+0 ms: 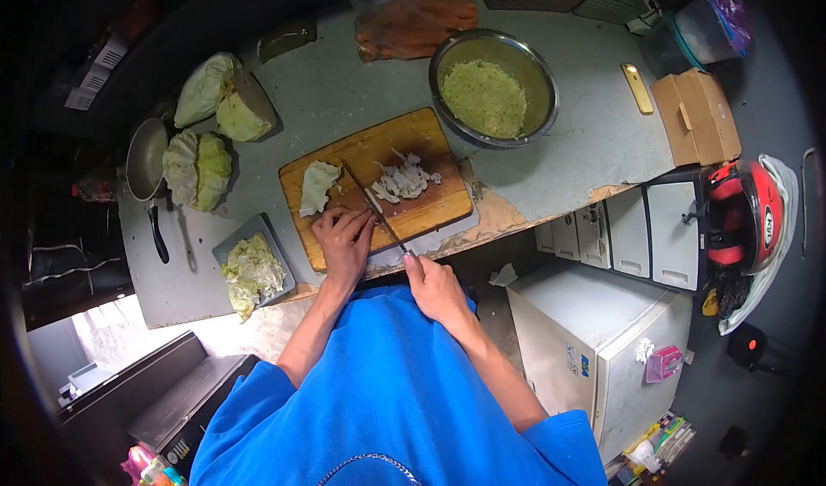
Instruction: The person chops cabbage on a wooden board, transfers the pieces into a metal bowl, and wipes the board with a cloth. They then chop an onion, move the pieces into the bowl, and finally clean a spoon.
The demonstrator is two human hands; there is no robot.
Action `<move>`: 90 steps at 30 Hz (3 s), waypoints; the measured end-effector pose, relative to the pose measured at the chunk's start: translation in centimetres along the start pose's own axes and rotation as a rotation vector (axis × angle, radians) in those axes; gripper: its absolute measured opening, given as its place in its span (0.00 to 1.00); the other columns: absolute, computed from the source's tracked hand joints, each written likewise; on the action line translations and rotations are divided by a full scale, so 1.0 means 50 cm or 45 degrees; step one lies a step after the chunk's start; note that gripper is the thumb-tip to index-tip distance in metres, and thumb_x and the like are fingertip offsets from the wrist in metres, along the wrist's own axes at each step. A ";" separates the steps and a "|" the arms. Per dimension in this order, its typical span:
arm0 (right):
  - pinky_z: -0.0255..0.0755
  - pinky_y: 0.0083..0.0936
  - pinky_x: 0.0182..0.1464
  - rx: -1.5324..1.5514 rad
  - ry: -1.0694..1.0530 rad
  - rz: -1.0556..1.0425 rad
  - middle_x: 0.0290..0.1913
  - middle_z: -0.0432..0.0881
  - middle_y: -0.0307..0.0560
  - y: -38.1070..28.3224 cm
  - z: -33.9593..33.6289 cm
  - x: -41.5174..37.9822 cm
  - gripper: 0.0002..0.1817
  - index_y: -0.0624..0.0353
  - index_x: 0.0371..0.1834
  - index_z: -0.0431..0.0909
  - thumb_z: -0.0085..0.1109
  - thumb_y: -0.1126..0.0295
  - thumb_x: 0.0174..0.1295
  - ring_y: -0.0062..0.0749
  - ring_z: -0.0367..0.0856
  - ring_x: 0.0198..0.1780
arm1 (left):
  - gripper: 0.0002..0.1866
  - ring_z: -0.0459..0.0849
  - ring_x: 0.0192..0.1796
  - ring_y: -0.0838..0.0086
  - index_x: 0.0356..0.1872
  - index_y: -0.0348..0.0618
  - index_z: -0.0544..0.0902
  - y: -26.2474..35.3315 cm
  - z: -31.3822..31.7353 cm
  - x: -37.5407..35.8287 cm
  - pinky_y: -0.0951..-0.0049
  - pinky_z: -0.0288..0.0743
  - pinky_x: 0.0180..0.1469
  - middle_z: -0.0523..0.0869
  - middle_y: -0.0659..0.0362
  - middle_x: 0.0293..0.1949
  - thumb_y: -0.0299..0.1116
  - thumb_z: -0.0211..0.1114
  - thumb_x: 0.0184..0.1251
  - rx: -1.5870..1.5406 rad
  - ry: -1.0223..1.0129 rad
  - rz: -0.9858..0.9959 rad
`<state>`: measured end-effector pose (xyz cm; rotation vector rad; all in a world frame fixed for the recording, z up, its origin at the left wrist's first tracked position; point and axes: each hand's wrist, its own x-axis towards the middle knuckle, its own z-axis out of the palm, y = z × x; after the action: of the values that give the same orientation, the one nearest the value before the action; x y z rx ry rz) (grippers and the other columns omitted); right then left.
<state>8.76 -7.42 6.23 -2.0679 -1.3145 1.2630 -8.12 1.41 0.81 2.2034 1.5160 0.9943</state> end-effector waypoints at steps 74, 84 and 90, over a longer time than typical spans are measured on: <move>0.72 0.60 0.46 -0.151 0.060 -0.026 0.34 0.83 0.72 -0.006 0.040 0.026 0.28 0.65 0.39 0.79 0.46 0.48 0.80 0.76 0.80 0.45 | 0.13 0.83 0.66 0.47 0.50 0.37 0.91 -0.014 -0.019 0.013 0.57 0.80 0.63 0.85 0.41 0.61 0.27 0.73 0.66 -0.088 -0.057 -0.062; 0.72 0.52 0.39 0.096 0.029 0.001 0.29 0.80 0.71 -0.047 -0.010 -0.016 0.28 0.67 0.34 0.78 0.48 0.50 0.81 0.74 0.80 0.39 | 0.11 0.82 0.67 0.46 0.48 0.34 0.90 -0.010 0.004 0.013 0.56 0.81 0.63 0.85 0.40 0.60 0.25 0.71 0.67 -0.177 0.028 -0.099; 0.73 0.58 0.44 -0.029 0.086 -0.013 0.32 0.82 0.72 -0.016 0.040 0.003 0.27 0.66 0.37 0.79 0.47 0.50 0.80 0.75 0.81 0.42 | 0.10 0.82 0.67 0.47 0.48 0.34 0.90 -0.005 0.002 0.014 0.56 0.81 0.63 0.85 0.40 0.61 0.24 0.71 0.67 -0.164 0.000 -0.104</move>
<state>6.70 -7.19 5.69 -2.0973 -1.3138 1.1691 -8.09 2.14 0.86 2.0373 1.4853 1.0363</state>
